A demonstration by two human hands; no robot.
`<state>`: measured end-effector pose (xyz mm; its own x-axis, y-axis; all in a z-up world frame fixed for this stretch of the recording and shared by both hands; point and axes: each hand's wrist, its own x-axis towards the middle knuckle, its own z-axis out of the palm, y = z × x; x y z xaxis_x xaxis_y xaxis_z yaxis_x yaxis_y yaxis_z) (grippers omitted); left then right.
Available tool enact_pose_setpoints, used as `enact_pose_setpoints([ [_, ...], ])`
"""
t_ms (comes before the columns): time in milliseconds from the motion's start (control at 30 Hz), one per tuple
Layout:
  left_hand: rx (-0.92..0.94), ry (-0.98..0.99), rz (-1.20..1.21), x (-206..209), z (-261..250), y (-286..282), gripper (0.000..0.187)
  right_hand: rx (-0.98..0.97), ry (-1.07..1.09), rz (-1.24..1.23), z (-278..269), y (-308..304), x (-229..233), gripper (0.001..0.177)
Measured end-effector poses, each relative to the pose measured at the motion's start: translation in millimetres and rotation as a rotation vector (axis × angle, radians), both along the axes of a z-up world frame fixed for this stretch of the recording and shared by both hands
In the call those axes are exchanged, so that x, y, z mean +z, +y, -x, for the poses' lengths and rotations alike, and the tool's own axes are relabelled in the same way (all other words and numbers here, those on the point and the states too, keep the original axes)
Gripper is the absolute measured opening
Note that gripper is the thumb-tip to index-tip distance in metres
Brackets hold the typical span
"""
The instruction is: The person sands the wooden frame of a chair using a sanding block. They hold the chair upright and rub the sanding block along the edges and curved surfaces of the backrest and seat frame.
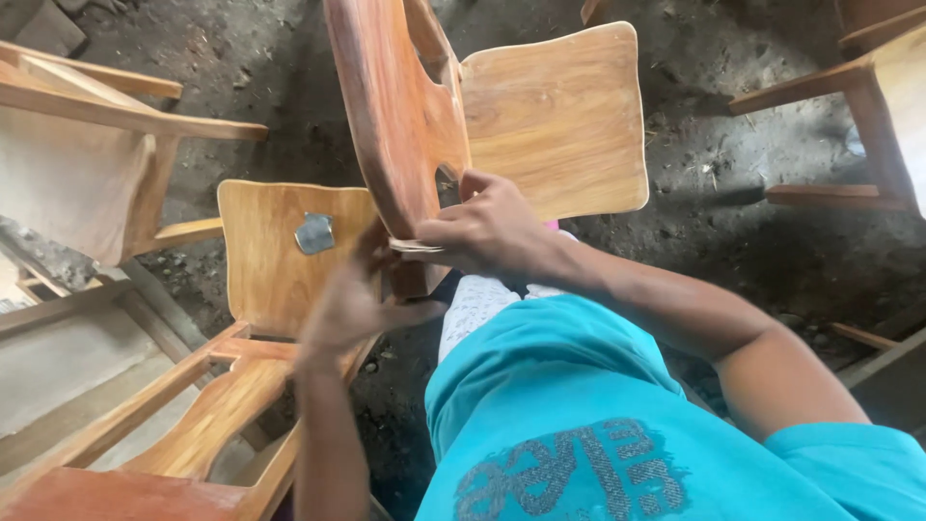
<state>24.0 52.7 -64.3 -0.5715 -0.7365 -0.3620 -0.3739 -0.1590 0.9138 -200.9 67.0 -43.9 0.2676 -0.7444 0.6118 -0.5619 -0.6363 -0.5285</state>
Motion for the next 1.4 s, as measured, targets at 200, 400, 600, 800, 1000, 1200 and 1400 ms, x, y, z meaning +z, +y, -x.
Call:
enact_pose_setpoints([
  [200, 0.048, -0.184, 0.308, -10, 20, 14, 0.064, -0.007, 0.176, -0.152, 1, 10, -22, 0.019],
  [400, 0.252, -0.063, 0.370, -22, 16, 41, 0.045, -0.099, 0.164, -0.034, -23, 0, -14, 0.022],
  [600, 0.367, 0.006, 0.307, -18, 34, 46, 0.067, -0.253, 0.137, -0.196, 33, 13, -5, 0.038],
  [800, 0.337, -0.105, 0.450, -21, 35, 47, 0.052, -0.038, 0.138, -0.071, 4, 6, -26, 0.023],
  [1000, 0.341, -0.010, 0.399, -17, 32, 45, 0.038, -0.032, 0.196, -0.031, 0, 1, -20, 0.015],
  [1200, 0.365, 0.060, 0.492, -44, 31, 51, 0.027, -0.103, 0.272, -0.016, -22, -7, -12, 0.031],
  [1400, 0.301, 0.015, 0.311, -31, 32, 45, 0.077, -0.106, 0.226, 0.134, 3, -44, 23, 0.012],
])
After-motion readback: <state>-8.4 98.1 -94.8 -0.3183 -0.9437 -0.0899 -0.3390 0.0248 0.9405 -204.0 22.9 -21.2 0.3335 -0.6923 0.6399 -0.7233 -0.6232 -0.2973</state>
